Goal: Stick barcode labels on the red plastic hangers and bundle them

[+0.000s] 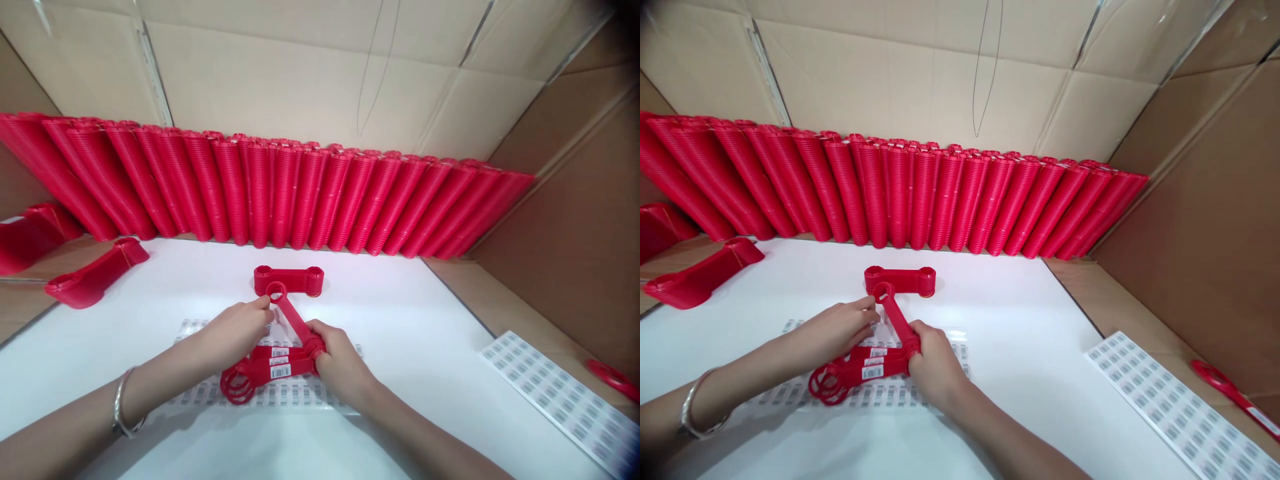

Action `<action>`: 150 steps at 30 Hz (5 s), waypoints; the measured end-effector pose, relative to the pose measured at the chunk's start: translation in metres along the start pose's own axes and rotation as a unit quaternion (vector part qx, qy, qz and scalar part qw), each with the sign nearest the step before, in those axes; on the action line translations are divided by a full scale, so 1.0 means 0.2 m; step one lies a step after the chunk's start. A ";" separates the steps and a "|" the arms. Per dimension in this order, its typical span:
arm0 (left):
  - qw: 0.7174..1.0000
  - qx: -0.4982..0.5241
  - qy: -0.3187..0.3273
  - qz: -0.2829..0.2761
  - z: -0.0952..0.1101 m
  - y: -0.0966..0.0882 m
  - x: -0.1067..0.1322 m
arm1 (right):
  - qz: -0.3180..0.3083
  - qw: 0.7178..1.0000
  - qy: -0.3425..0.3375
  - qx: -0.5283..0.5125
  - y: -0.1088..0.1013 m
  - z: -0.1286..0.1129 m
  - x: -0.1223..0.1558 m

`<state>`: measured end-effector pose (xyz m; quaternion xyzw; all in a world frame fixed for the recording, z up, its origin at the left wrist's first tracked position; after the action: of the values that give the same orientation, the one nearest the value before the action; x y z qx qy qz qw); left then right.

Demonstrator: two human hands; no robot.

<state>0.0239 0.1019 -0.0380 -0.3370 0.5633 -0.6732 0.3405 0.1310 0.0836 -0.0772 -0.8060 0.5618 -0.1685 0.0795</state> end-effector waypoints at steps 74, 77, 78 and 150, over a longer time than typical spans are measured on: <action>0.950 0.156 0.004 0.269 0.02 -0.39 0.06 | 0.018 0.996 -0.074 -0.055 -0.06 -0.15 0.05; 0.959 0.121 0.000 0.258 0.03 -0.37 0.05 | 0.025 0.996 -0.079 -0.043 -0.06 -0.15 0.05; 0.961 0.098 -0.004 0.259 0.03 -0.36 0.05 | 0.023 0.996 -0.082 -0.041 -0.06 -0.16 0.05; 0.876 0.475 -0.080 0.000 -0.02 -0.03 -0.04 | 0.004 0.997 -0.073 -0.007 -0.05 -0.12 0.03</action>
<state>0.0232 0.1116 -0.0323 -0.1872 0.1466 -0.8309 0.5030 0.1323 0.0830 -0.0499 -0.8147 0.5585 -0.1047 0.1152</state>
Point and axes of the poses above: each hand's wrist, its own x-axis away from the middle knuckle, its own y-axis out of the palm, z = x × y, the point moved 10 cm from there along -x, towards the middle knuckle, and after that the axes turned 1 degree about x, right-handed, at the moved point
